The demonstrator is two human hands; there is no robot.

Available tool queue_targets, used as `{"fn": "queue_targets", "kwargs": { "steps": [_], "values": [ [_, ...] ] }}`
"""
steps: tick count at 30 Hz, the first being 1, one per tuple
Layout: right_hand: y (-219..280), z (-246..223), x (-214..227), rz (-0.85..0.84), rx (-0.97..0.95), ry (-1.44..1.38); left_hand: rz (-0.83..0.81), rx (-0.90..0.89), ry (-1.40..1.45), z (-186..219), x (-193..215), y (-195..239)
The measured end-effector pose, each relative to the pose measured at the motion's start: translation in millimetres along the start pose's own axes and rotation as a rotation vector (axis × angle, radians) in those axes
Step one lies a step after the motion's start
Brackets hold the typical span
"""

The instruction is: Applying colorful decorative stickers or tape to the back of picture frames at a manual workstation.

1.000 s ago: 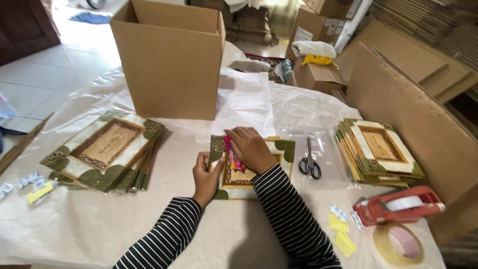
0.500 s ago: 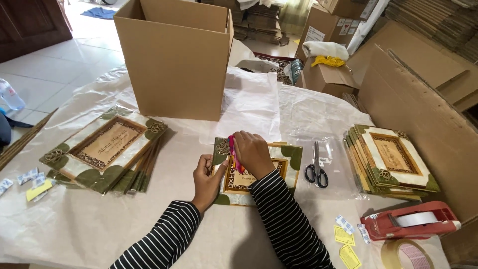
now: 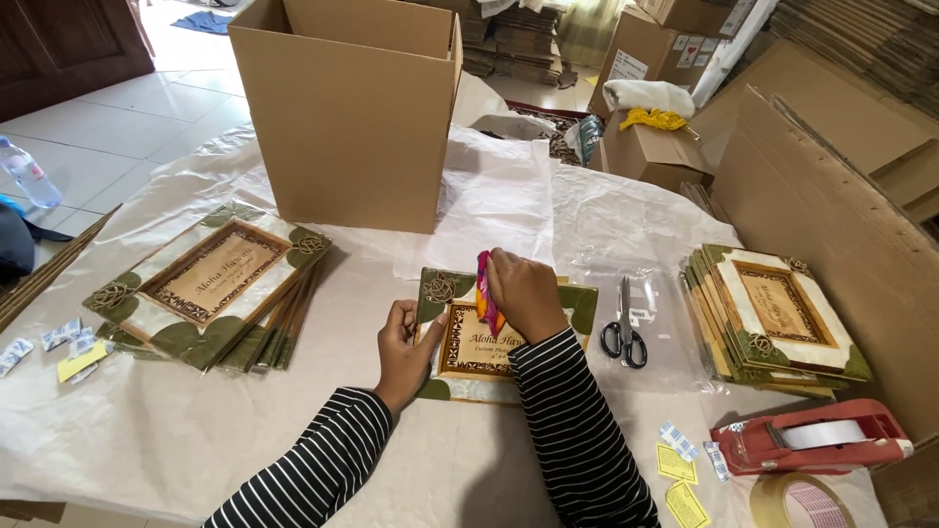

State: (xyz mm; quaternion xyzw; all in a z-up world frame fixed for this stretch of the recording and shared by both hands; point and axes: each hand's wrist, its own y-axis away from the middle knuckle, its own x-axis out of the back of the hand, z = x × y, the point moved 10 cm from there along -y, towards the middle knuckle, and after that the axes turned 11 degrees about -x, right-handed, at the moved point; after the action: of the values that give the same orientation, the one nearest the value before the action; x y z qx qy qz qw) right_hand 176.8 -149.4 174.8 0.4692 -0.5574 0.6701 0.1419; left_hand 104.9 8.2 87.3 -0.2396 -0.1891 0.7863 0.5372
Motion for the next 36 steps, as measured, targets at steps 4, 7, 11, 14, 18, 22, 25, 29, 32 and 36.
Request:
{"fn": "queue_targets", "kwargs": {
  "steps": [4,7,11,14,18,22,25,29,32,36],
  "values": [
    [1.4,-7.9,-1.6,0.041,0.030,0.037,-0.021,-0.027,0.002,-5.7,-0.3,1.4],
    [3.7,-23.2,-4.6,0.032,0.074,-0.005,-0.032,-0.051,-0.007,-5.8,0.1,2.8],
    [8.4,-45.3,-4.8,0.081,0.150,0.001,-0.046,-0.084,0.013,-7.1,0.2,3.7],
    [12.2,-50.2,-8.5,0.141,0.194,0.064,-0.041,-0.101,0.014,-7.6,0.6,4.1],
    [11.6,-47.2,-12.1,0.092,0.176,0.060,-0.031,-0.108,-0.002,3.0,0.0,2.3],
    [9.8,-44.9,-6.9,0.070,0.158,0.037,-0.031,-0.108,-0.001,3.8,-0.4,1.3],
    [9.0,-45.5,-1.2,0.076,0.154,0.031,-0.030,-0.104,-0.011,3.4,0.1,1.5],
    [5.3,-38.8,3.2,0.019,0.101,-0.001,-0.044,-0.109,-0.012,3.8,-1.8,0.5],
    [4.4,-30.7,4.0,-0.005,0.074,0.001,-0.047,-0.117,-0.030,2.7,-1.2,-0.1],
    [3.1,-19.5,6.3,0.013,0.060,0.068,-0.049,-0.122,-0.049,5.3,-1.3,-0.8]
  ]
}}
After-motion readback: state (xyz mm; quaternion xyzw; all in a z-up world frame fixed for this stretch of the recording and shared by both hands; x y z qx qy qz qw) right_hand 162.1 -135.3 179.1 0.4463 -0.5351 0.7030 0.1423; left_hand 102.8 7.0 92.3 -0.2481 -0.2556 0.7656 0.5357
